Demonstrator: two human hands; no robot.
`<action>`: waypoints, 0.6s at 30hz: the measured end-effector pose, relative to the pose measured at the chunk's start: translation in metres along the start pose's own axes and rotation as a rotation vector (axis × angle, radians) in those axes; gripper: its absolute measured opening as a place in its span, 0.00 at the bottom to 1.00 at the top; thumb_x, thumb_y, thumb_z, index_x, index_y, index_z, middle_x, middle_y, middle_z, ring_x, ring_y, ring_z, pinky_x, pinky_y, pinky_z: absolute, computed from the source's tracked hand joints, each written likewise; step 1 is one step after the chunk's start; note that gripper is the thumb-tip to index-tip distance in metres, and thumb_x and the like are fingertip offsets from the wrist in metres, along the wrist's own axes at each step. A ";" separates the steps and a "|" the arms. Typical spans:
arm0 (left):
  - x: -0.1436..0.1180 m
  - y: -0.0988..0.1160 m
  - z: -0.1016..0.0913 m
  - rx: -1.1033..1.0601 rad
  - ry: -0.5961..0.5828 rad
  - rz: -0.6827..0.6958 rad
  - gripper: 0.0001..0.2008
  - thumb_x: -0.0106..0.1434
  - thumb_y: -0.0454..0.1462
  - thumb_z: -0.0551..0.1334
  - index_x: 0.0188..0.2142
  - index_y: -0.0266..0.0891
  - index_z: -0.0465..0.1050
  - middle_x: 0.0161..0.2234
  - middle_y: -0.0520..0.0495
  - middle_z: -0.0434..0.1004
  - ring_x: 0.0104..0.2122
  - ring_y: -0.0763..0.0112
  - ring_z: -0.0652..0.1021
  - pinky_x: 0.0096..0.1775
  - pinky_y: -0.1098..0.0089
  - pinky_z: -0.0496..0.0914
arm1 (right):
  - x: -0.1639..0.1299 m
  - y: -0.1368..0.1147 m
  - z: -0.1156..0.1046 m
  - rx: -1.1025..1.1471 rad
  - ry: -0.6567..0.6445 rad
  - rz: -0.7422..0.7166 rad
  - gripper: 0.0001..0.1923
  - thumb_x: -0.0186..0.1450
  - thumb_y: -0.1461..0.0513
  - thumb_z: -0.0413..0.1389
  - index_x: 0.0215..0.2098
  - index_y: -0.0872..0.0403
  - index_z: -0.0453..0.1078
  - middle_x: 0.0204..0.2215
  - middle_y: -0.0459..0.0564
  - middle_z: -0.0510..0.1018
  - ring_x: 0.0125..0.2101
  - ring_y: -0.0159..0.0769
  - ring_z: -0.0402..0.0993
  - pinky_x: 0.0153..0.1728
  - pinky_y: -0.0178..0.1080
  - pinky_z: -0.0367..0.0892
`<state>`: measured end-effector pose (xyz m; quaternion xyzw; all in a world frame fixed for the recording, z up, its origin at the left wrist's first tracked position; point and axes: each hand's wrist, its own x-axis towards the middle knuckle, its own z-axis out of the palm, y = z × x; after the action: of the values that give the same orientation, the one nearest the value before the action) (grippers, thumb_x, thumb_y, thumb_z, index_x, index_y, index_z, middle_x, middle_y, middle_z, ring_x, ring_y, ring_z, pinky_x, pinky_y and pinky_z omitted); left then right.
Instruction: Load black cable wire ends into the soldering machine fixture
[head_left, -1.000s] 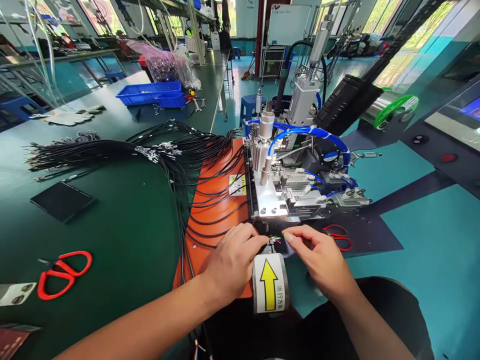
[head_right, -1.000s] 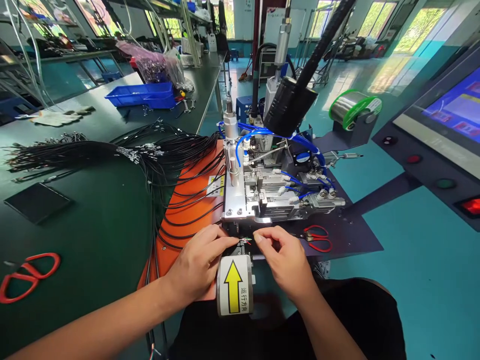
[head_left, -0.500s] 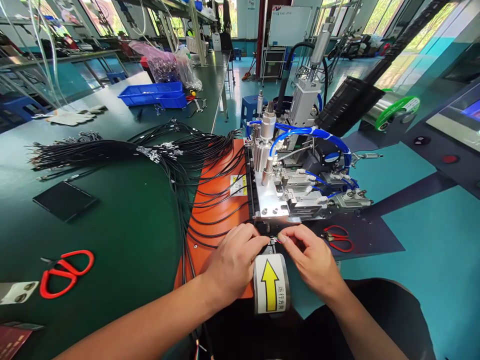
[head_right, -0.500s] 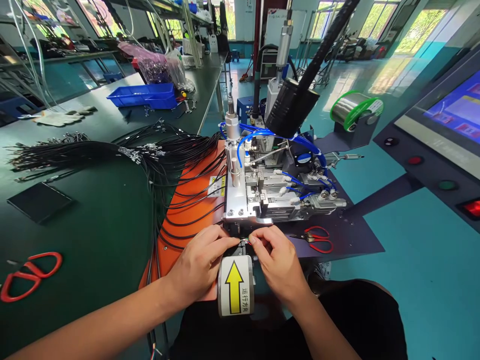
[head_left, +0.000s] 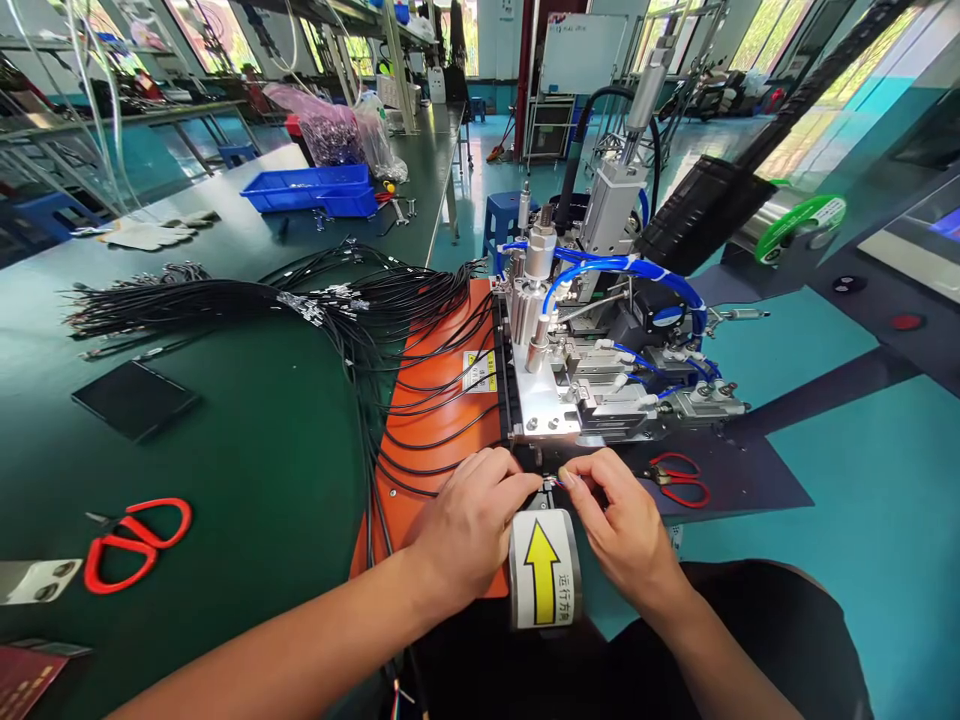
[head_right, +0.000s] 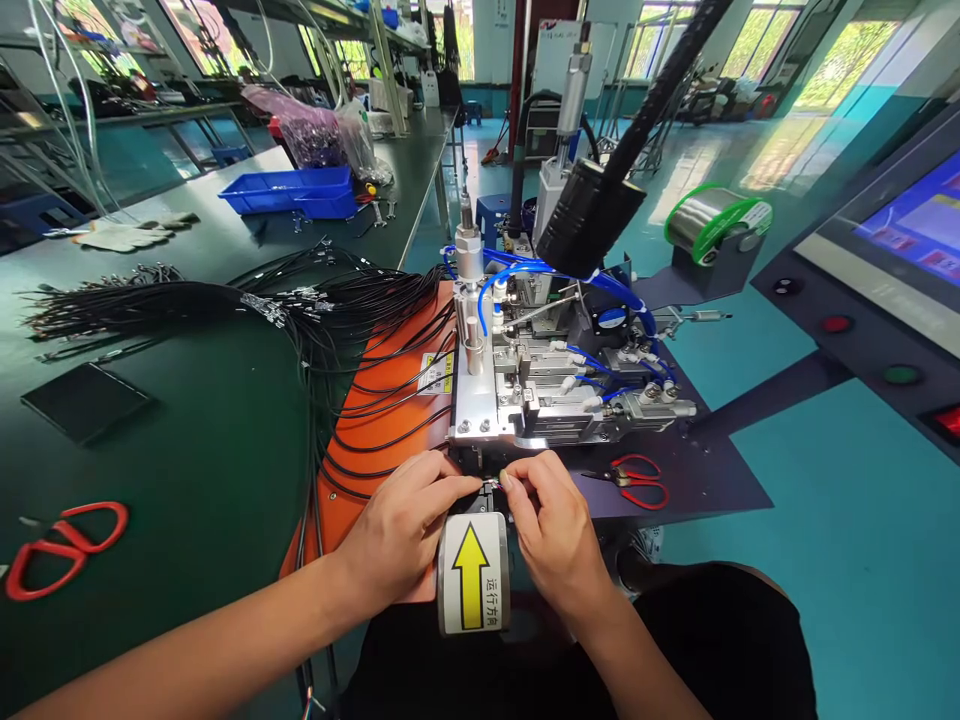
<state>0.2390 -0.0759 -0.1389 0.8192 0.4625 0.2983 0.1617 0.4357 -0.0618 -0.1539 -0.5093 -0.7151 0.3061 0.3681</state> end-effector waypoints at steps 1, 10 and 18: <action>0.000 0.000 0.000 0.000 0.001 0.001 0.10 0.66 0.29 0.59 0.44 0.38 0.75 0.37 0.45 0.71 0.37 0.64 0.71 0.39 0.64 0.69 | 0.000 0.001 0.001 0.004 0.000 0.008 0.09 0.72 0.60 0.50 0.34 0.52 0.68 0.33 0.47 0.70 0.34 0.34 0.68 0.37 0.37 0.63; 0.000 -0.001 0.000 -0.001 0.007 0.013 0.11 0.66 0.28 0.58 0.45 0.38 0.75 0.37 0.45 0.72 0.37 0.64 0.71 0.40 0.64 0.69 | -0.002 0.002 0.003 -0.006 0.002 0.009 0.11 0.74 0.60 0.48 0.34 0.53 0.66 0.33 0.48 0.68 0.35 0.36 0.67 0.39 0.39 0.62; 0.001 -0.001 0.000 0.004 0.020 0.040 0.09 0.66 0.29 0.59 0.44 0.38 0.74 0.38 0.46 0.72 0.37 0.65 0.71 0.40 0.64 0.69 | -0.001 0.003 0.005 -0.046 0.001 -0.032 0.10 0.74 0.62 0.47 0.34 0.53 0.65 0.33 0.48 0.67 0.35 0.36 0.66 0.38 0.38 0.62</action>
<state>0.2386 -0.0749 -0.1390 0.8254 0.4483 0.3088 0.1496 0.4339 -0.0619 -0.1593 -0.5064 -0.7297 0.2835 0.3617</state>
